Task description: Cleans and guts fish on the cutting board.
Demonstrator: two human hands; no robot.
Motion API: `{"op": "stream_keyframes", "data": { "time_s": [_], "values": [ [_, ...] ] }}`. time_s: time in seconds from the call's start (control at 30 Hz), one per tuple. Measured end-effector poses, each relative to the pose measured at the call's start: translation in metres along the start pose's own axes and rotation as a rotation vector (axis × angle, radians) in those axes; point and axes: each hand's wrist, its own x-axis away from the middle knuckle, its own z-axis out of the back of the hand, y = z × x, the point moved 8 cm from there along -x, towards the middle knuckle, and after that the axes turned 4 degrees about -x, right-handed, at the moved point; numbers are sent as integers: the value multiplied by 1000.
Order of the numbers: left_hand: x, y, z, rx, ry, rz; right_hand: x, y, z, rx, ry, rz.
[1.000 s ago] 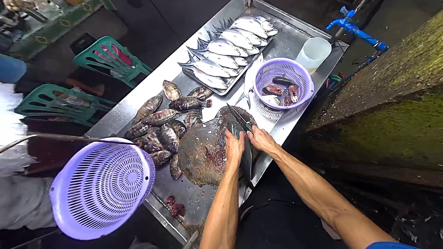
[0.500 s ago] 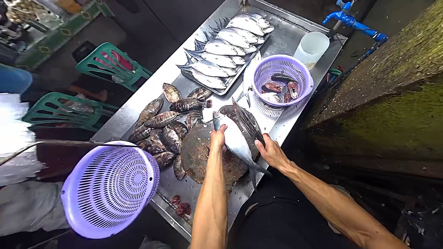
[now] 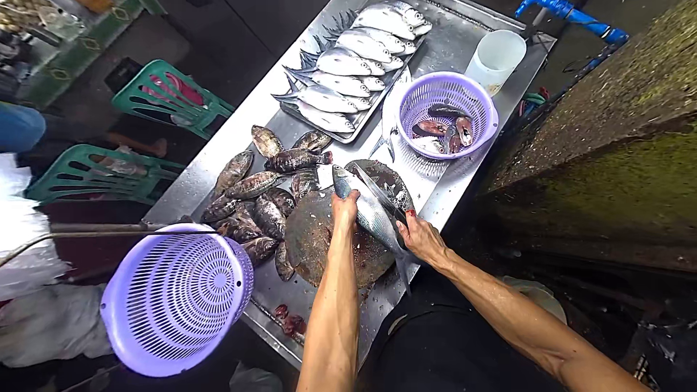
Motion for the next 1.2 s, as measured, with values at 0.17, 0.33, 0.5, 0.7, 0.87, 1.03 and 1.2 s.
{"op": "stream_keyframes", "data": {
  "time_s": [0.17, 0.33, 0.5, 0.7, 0.87, 1.03, 1.2],
  "values": [
    [32, 16, -13, -354, 293, -209, -18, 4, -13, -25, -91, -113],
    [30, 15, -15, -360, 339, -157, -15, -15, 17, -218, -11, -66],
    [30, 13, -17, -363, 330, -148, 10, -69, 84, -381, 699, 404],
    [29, 15, -16, -365, 327, -174, -32, -17, 3, -24, -209, -142],
    [22, 12, 9, -194, 221, -89, -48, 6, 7, -126, -225, -127],
    [22, 1, 54, 520, 309, -98, -48, 29, 25, -315, -165, -184],
    [45, -20, 65, 1044, 391, -78, -14, 46, 71, -305, 25, -200]
  ]
}}
